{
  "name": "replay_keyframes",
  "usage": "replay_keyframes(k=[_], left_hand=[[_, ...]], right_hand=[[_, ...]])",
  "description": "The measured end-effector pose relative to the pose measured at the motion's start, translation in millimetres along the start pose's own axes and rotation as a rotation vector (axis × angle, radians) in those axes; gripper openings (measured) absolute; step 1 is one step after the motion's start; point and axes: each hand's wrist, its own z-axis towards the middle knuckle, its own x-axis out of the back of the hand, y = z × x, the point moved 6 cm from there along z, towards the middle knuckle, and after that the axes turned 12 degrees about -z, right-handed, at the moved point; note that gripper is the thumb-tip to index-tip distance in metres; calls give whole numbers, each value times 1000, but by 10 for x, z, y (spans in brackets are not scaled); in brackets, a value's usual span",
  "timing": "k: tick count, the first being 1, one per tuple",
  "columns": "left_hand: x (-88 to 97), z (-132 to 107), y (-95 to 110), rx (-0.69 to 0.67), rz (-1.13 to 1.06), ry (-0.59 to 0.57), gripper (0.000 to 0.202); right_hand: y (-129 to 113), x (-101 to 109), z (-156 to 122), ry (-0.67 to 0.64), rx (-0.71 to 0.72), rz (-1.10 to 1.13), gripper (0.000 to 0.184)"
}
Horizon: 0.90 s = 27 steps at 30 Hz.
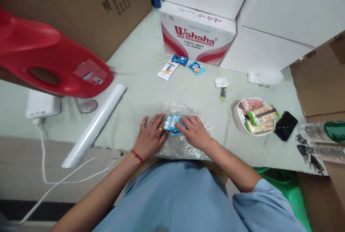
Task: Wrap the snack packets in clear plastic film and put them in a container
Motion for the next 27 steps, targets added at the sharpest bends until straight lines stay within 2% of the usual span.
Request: replay_keyframes(k=[2, 5, 9, 11, 16, 19, 24, 27], left_hand=[[13, -5, -4, 5, -15, 12, 44], [41, -16, -18, 17, -30, 38, 44], [28, -19, -7, -5, -4, 3, 48], [11, -16, -1, -10, 11, -18, 50], [3, -7, -3, -1, 1, 3, 61], [5, -6, -4, 2, -7, -5, 58], [20, 1, 2, 4, 3, -33, 50], [23, 1, 2, 2, -18, -22, 55]], right_hand=[[10, -1, -11, -58, 8, 72, 38], [48, 21, -16, -119, -31, 201, 56], [104, -1, 15, -172, -131, 265, 49], [109, -10, 55, -206, -146, 273, 52], [196, 40, 141, -320, -195, 254, 78], [305, 58, 109, -396, -208, 250, 88], [454, 51, 21, -441, -188, 250, 85], [503, 75, 32, -420, -160, 240, 68]])
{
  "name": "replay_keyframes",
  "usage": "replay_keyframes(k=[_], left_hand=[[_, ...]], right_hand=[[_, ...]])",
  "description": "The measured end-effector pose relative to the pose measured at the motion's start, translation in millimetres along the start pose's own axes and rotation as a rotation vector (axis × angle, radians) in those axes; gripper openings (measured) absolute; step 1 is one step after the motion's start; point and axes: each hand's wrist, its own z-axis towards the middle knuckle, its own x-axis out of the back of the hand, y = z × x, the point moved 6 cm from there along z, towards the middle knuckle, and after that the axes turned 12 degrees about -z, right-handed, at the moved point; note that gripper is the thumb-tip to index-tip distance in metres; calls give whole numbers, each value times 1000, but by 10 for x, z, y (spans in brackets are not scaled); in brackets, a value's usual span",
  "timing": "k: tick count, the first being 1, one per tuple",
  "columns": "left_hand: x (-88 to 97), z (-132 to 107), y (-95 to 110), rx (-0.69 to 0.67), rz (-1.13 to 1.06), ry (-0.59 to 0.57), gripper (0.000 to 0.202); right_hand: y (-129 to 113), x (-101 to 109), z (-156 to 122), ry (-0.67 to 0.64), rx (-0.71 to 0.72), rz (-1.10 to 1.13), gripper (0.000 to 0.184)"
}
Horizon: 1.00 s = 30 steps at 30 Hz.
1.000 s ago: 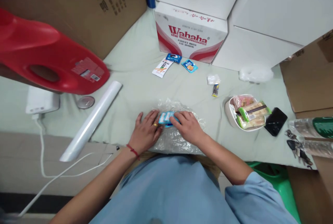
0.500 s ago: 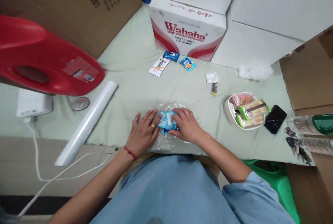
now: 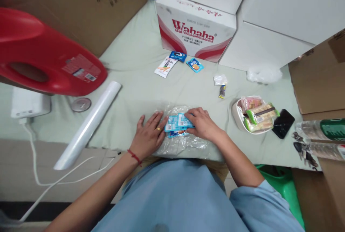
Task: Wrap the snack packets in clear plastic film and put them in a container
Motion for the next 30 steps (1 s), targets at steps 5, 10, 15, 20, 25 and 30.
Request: replay_keyframes(k=[5, 10, 15, 20, 25, 30], left_hand=[[14, -13, -14, 16, -58, 57, 57], [25, -5, -3, 21, -51, 33, 40], [25, 5, 0, 10, -31, 24, 42], [21, 2, 2, 10, -32, 27, 44], [23, 5, 3, 15, -30, 25, 44], [22, 7, -6, 20, -59, 25, 48]], right_hand=[[47, 115, 4, -14, 143, 75, 41], [149, 382, 1, 106, 67, 120, 31], [-103, 454, 190, 62, 75, 319, 27], [-254, 167, 462, -148, 22, 351, 15], [-164, 94, 536, -132, 13, 294, 15], [-211, 128, 489, -41, 127, 188, 11]])
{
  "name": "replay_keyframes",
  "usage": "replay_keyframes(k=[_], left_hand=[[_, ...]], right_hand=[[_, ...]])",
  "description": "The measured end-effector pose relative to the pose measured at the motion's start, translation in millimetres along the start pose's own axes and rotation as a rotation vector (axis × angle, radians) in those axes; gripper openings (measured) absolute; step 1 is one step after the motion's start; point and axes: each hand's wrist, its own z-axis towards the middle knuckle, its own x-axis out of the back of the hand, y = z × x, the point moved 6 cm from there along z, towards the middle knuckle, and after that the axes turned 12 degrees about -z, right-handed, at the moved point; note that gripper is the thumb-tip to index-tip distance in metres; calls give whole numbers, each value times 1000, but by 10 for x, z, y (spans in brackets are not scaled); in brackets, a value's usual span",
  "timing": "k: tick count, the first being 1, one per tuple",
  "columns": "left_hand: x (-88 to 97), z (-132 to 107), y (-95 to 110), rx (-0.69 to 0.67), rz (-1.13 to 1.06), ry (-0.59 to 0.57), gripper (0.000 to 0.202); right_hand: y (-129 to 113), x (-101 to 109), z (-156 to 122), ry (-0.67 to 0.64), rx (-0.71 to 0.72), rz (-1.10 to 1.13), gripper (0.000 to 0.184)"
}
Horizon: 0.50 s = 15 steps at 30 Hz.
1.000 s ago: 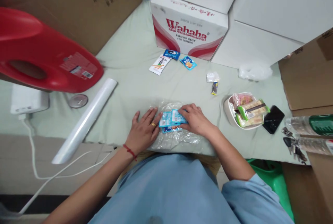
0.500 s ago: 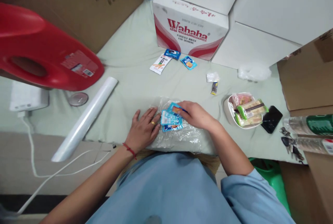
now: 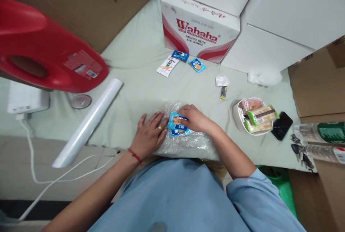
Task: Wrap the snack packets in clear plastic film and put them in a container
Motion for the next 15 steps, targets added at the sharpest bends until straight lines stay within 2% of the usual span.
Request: replay_keyframes(k=[4, 9, 12, 15], left_hand=[[2, -4, 9, -1, 9, -8, 46], [6, 2, 17, 4, 10, -14, 45], [8, 6, 18, 5, 8, -15, 45], [6, 2, 12, 10, 12, -14, 45]], right_hand=[[-94, 13, -62, 30, 1, -2, 9], [-194, 226, -239, 164, -21, 6, 19], [-282, 298, -342, 215, -19, -182, 22], [-463, 191, -397, 149, 140, -379, 23]])
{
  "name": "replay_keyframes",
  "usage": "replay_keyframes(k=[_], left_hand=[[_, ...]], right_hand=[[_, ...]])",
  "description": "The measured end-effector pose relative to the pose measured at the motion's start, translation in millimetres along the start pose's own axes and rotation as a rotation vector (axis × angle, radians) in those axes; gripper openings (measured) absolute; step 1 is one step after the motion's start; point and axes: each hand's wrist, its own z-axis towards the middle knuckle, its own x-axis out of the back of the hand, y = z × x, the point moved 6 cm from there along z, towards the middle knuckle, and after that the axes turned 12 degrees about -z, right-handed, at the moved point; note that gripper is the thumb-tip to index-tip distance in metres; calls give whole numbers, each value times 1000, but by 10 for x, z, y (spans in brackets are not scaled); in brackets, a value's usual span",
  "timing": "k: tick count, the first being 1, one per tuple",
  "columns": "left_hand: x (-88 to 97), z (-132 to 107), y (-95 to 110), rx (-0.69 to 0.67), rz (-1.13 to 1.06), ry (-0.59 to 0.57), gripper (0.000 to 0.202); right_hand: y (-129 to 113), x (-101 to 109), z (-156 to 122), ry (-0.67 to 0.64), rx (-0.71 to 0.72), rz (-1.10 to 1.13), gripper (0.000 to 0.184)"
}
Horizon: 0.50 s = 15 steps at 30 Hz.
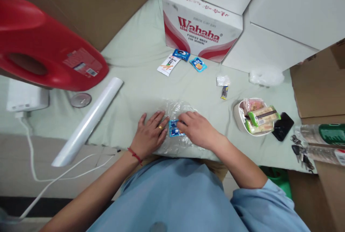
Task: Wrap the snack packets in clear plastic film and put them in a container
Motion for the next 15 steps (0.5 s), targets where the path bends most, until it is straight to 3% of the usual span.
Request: replay_keyframes(k=[3, 6, 11, 15], left_hand=[[-9, -9, -6, -1, 2, -5, 45], [-20, -15, -9, -6, 8, -10, 46], [-15, -5, -8, -5, 3, -2, 45], [-5, 0, -2, -9, 5, 9, 45]], right_hand=[[-190, -35, -59, -33, 155, -48, 21], [-256, 15, -132, -71, 204, 22, 21], [-74, 118, -96, -92, 107, 349, 26], [105, -81, 95, -93, 77, 399, 27]])
